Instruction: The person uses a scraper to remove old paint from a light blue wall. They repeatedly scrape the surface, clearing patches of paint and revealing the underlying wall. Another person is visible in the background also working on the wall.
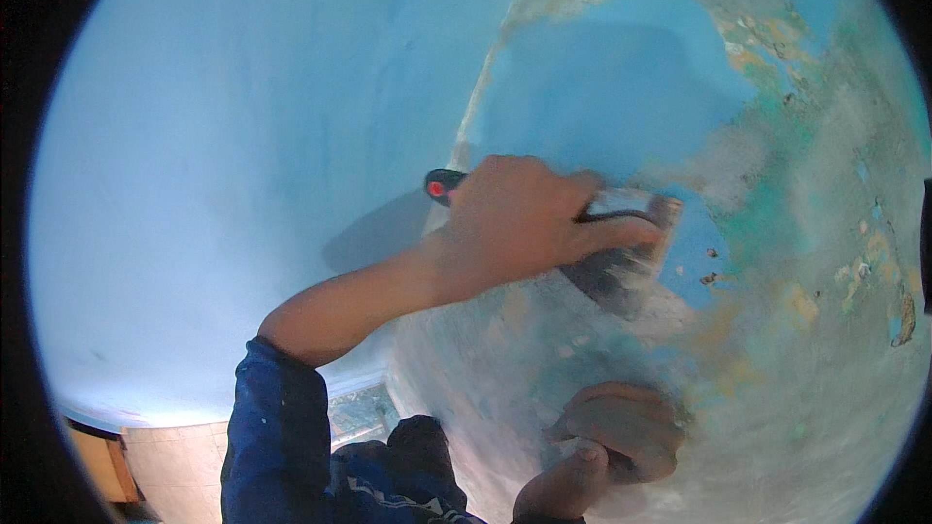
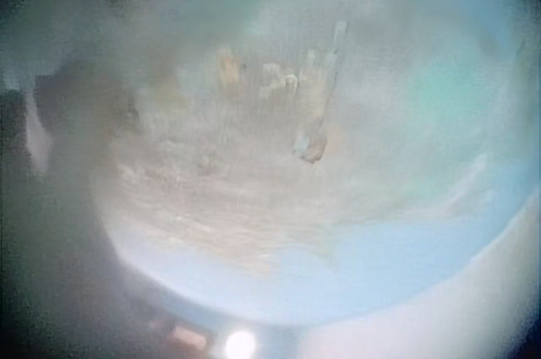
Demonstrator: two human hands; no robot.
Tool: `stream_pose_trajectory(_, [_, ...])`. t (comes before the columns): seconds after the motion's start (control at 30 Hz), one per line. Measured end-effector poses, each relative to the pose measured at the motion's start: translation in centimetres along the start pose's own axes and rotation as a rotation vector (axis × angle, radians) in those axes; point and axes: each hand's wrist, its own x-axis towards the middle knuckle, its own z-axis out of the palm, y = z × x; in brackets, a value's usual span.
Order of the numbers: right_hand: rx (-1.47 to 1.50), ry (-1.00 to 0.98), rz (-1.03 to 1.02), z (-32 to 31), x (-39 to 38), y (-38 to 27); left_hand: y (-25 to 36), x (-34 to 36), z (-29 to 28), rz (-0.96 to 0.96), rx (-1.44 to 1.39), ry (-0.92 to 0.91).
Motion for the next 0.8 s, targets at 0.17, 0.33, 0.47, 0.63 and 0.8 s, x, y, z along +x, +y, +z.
stream_pose_trajectory(0.17, [-0.102,0.024,0.022,1.2,0.2,-0.3,-3.2,-2.2,-0.4,-0.093,0.107,-0.014])
stream_pose_trajectory(0.33, [-0.037,-0.044,-0.039,0.9,-0.1,0.7,-1.9,0.5,-1.0,0.117,0.188,0.1])
stream_pose_trajectory(0.47, [-0.045,0.012,-0.112,-0.3,-0.8,1.4,-1.3,0.4,-0.9,0.075,0.243,0.133])
stream_pose_trajectory(0.63, [-0.043,0.125,-0.049,-0.7,-1.0,0.2,-3.3,0.5,-0.8,0.044,0.211,0.216])
stream_pose_trajectory(0.8, [-0.339,0.177,-0.179,-0.2,0.4,-2.9,-1.2,5.0,-2.5,0.152,0.341,0.312])
